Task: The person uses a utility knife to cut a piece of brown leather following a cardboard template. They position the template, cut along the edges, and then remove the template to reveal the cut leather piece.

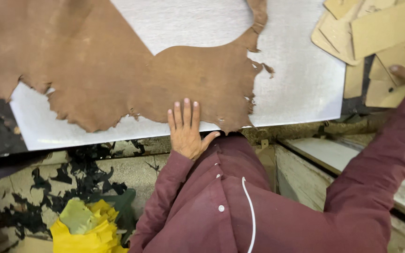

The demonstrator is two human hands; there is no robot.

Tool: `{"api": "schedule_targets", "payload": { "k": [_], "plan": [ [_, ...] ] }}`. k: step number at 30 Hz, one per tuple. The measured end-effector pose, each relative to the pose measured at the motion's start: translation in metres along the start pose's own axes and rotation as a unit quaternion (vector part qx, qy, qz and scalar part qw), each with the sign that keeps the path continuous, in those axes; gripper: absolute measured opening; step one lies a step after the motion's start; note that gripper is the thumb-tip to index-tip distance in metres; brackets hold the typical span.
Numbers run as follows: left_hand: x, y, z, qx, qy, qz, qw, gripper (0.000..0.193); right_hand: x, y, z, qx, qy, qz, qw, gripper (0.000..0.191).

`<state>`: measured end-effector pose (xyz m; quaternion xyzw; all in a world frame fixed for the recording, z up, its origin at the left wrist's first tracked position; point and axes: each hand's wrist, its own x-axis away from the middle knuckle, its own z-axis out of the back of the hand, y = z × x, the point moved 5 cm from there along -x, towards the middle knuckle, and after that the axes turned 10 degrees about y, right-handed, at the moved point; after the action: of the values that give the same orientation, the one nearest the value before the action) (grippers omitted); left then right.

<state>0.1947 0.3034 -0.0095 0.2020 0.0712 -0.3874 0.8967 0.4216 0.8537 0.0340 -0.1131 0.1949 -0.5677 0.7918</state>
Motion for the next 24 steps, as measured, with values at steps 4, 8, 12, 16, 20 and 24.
{"api": "schedule_targets", "payload": {
  "k": [4,8,12,16,20,24],
  "plan": [
    [0.005,0.000,-0.011,-0.011,-0.024,-0.005,1.000,0.107,-0.003,-0.006,0.017,-0.015,0.037,-0.025,0.999,0.080],
    [0.007,0.007,-0.015,-0.044,-0.011,-0.033,0.998,0.100,0.007,-0.009,0.034,-0.029,0.093,-0.055,0.994,0.059],
    [0.010,0.010,-0.018,-0.072,0.009,-0.055,0.996,0.102,0.017,-0.018,0.048,-0.058,0.136,-0.050,0.988,0.057],
    [0.013,0.006,-0.023,-0.082,0.013,-0.059,0.995,0.103,0.022,-0.024,0.058,-0.051,0.134,-0.022,0.989,0.062],
    [0.015,0.008,-0.023,-0.096,0.026,-0.063,0.993,0.103,0.033,-0.009,0.032,-0.092,-0.100,-0.087,0.987,0.045],
    [-0.001,0.019,-0.015,-0.064,0.005,-0.062,0.996,0.107,0.026,0.001,0.041,-0.033,0.177,0.012,0.984,0.048]
  ]
}}
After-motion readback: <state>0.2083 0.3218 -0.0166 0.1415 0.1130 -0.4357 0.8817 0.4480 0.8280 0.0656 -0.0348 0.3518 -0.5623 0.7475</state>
